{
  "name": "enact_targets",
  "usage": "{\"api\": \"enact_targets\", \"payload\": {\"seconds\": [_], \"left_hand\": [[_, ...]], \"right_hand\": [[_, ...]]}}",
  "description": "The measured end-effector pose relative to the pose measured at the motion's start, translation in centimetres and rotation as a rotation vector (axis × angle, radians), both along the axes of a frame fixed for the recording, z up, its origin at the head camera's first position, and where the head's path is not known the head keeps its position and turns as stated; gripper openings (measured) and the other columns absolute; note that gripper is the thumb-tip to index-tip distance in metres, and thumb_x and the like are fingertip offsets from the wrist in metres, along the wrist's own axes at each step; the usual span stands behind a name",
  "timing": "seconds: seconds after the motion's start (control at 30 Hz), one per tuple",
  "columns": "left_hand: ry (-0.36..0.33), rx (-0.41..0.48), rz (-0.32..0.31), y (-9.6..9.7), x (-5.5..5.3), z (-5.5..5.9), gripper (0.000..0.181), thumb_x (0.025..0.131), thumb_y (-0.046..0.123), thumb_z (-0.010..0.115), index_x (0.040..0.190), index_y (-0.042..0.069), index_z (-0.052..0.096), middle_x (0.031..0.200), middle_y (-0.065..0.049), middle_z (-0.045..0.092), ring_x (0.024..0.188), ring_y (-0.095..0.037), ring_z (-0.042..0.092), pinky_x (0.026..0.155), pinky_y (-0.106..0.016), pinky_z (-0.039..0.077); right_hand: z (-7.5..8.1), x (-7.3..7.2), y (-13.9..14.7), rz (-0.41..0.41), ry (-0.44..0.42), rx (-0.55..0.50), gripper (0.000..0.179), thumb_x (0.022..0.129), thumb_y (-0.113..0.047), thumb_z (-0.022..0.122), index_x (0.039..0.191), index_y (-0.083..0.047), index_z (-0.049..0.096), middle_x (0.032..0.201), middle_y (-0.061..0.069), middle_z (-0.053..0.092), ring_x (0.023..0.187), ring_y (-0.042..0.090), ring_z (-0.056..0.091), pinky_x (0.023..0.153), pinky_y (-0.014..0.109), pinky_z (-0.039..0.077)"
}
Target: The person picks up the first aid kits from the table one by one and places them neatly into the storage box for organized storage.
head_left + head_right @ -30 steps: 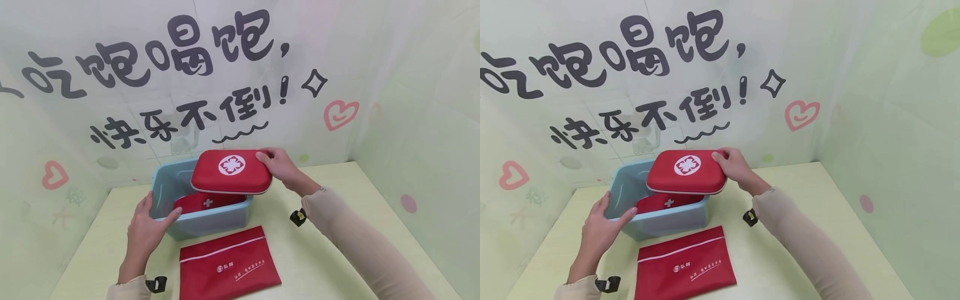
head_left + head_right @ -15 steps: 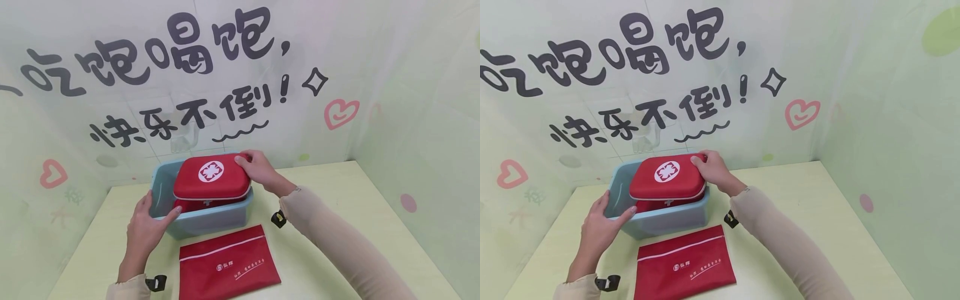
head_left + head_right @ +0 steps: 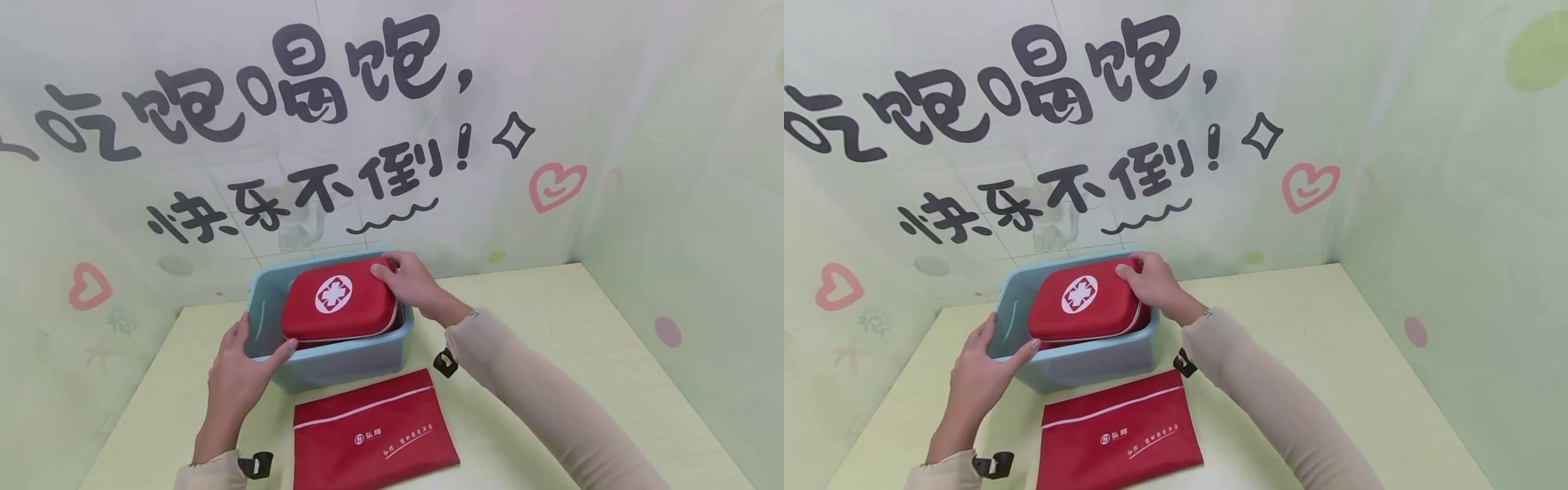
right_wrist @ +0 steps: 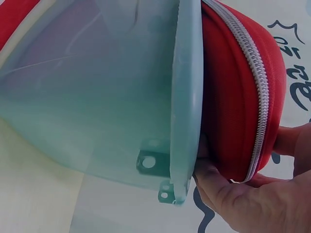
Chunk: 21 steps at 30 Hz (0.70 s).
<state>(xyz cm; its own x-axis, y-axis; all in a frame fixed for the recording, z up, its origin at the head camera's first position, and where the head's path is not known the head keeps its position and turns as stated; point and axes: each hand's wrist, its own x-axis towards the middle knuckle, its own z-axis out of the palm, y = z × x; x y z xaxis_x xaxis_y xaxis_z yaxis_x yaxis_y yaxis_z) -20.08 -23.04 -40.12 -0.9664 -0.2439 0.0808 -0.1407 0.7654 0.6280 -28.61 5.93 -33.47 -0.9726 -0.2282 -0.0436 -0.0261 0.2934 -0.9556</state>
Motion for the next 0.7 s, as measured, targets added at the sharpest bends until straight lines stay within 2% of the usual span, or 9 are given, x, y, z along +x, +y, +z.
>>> {"api": "enact_targets", "payload": {"seconds": [0.27,0.37,0.5,0.57,0.7], "left_hand": [[-0.002,0.004,0.012,0.2,0.1,0.0,0.111,0.081,0.064,0.070,0.161,0.013,0.011,0.160,-0.023,0.022,0.138,-0.050,0.031,0.097,-0.070,0.041],[-0.001,0.003,0.008,0.3,0.1,-0.1,0.111,0.081,0.065,0.069,0.161,0.014,0.011,0.159,-0.023,0.023,0.138,-0.050,0.031,0.098,-0.070,0.040],[0.002,0.003,0.001,0.3,0.1,-0.1,0.110,0.082,0.065,0.068,0.161,0.014,0.011,0.160,-0.023,0.023,0.138,-0.050,0.031,0.099,-0.072,0.038],[0.000,0.003,0.003,0.3,0.1,-0.1,0.110,0.082,0.064,0.069,0.161,0.015,0.010,0.160,-0.023,0.022,0.137,-0.051,0.031,0.099,-0.073,0.038],[-0.002,0.005,0.013,0.3,0.2,0.0,0.110,0.082,0.062,0.070,0.161,0.015,0.011,0.160,-0.023,0.022,0.137,-0.051,0.031,0.098,-0.073,0.039]], "right_hand": [[-0.1,0.0,-0.7,0.000,0.010,0.004,0.047,0.095,-0.020,0.067,0.139,-0.007,0.054,0.118,0.011,0.063,0.095,0.025,0.066,0.079,0.033,0.060],[-0.2,-0.2,-0.7,-0.002,0.009,0.004,0.050,0.096,-0.020,0.067,0.142,-0.007,0.052,0.126,0.012,0.060,0.104,0.026,0.065,0.083,0.035,0.059],[-0.2,-0.4,-0.2,0.017,-0.010,-0.054,0.051,0.098,-0.015,0.064,0.145,-0.005,0.047,0.138,0.015,0.054,0.115,0.028,0.062,0.091,0.039,0.056],[-0.2,-0.5,0.0,0.036,-0.028,-0.100,0.050,0.098,-0.012,0.063,0.145,-0.005,0.047,0.140,0.017,0.052,0.118,0.031,0.061,0.094,0.043,0.055],[-0.1,-0.4,0.4,0.064,-0.038,-0.111,0.050,0.098,-0.013,0.064,0.144,-0.005,0.047,0.141,0.016,0.052,0.123,0.031,0.057,0.096,0.046,0.053]]}}
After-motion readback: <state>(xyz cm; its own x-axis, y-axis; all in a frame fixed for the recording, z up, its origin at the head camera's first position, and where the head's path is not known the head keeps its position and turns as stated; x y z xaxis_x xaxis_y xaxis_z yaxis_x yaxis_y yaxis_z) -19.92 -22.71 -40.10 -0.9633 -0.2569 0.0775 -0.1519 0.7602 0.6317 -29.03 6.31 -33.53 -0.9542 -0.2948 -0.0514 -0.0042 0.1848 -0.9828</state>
